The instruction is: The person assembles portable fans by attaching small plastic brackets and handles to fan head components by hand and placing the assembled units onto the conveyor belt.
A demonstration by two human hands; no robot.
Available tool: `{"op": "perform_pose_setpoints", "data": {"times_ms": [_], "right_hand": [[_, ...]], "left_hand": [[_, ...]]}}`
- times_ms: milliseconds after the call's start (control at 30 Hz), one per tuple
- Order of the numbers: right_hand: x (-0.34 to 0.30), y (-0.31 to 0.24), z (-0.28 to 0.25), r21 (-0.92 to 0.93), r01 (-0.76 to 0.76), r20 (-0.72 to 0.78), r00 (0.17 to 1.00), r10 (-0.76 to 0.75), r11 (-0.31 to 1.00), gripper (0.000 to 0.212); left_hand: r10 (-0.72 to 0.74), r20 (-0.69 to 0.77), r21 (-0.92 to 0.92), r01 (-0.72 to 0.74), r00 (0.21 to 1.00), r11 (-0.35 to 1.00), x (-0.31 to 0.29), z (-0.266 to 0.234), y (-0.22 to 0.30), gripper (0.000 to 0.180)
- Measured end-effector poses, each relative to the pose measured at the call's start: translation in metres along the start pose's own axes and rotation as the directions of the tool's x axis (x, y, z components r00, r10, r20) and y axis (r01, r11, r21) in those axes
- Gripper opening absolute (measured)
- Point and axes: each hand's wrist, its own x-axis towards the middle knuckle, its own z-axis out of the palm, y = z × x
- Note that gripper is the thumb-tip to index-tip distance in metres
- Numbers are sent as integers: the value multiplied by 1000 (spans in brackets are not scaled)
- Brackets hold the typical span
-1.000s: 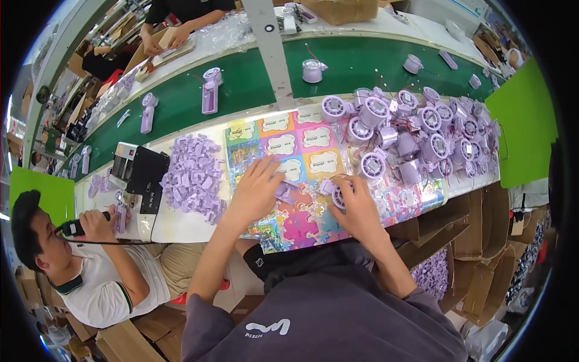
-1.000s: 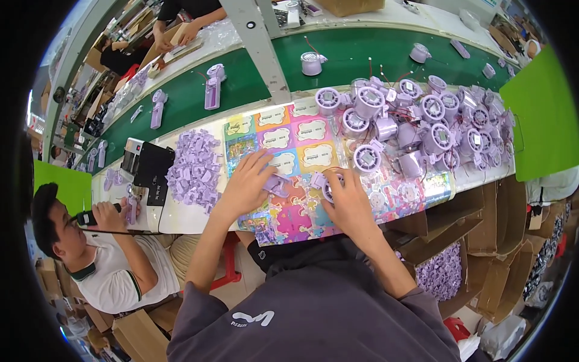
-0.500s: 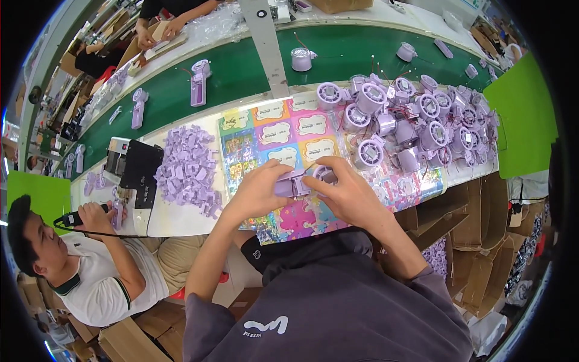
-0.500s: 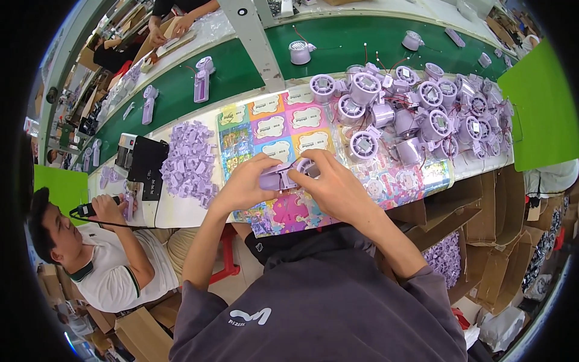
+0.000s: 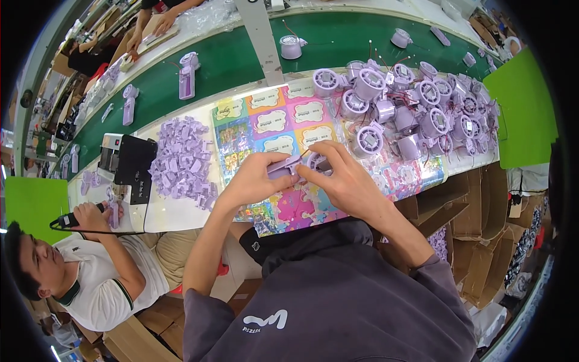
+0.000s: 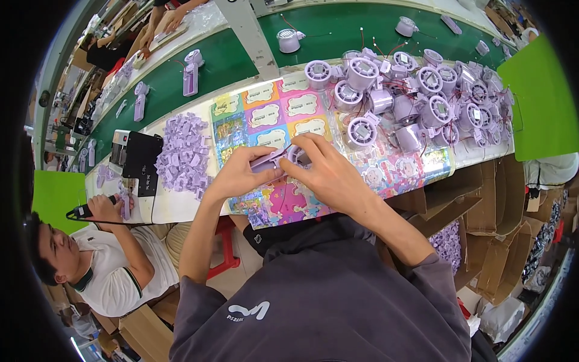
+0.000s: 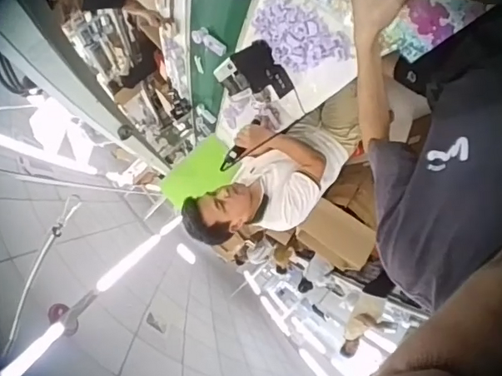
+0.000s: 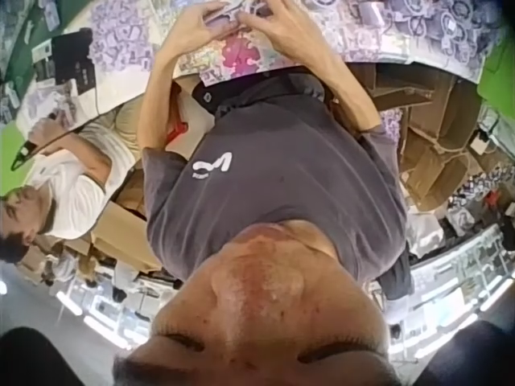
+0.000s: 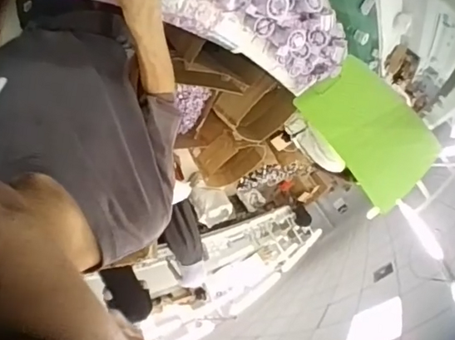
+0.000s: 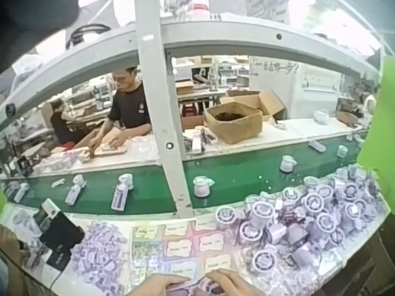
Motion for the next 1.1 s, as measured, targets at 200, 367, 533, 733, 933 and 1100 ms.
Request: {"op": "perform_pose_setpoints", "data": {"times_ms": [200, 367, 533, 733, 933, 1100], "right_hand": [[-4, -9, -4, -27, -20, -21, 1000, 20, 999, 44], [-2, -8, -7, 15, -61, 7, 998, 61, 998, 41], [4, -6, -2, 21, -21, -57, 998, 22, 1000, 49], [6, 0, 2, 127, -38, -12, 999, 39, 991, 49], [7, -3, 8, 64, 4, -41, 999, -2, 998, 50], [12, -3, 3, 25, 33, -61, 998, -31, 999, 46]], "left_hand": [[-24, 37, -13, 25, 999, 1000, 1, -5, -1, 37], [35, -2, 85, -34, 999, 996, -3, -1, 7, 40], [12, -45, 80, -9, 999, 997, 0, 1, 2, 38], [67, -84, 56, -62, 994, 996, -6, 8, -12, 32], [13, -92, -24, -15, 996, 1000, -7, 7, -8, 31], [68, -101, -39, -72, 993, 997, -8, -2, -2, 29]]}}
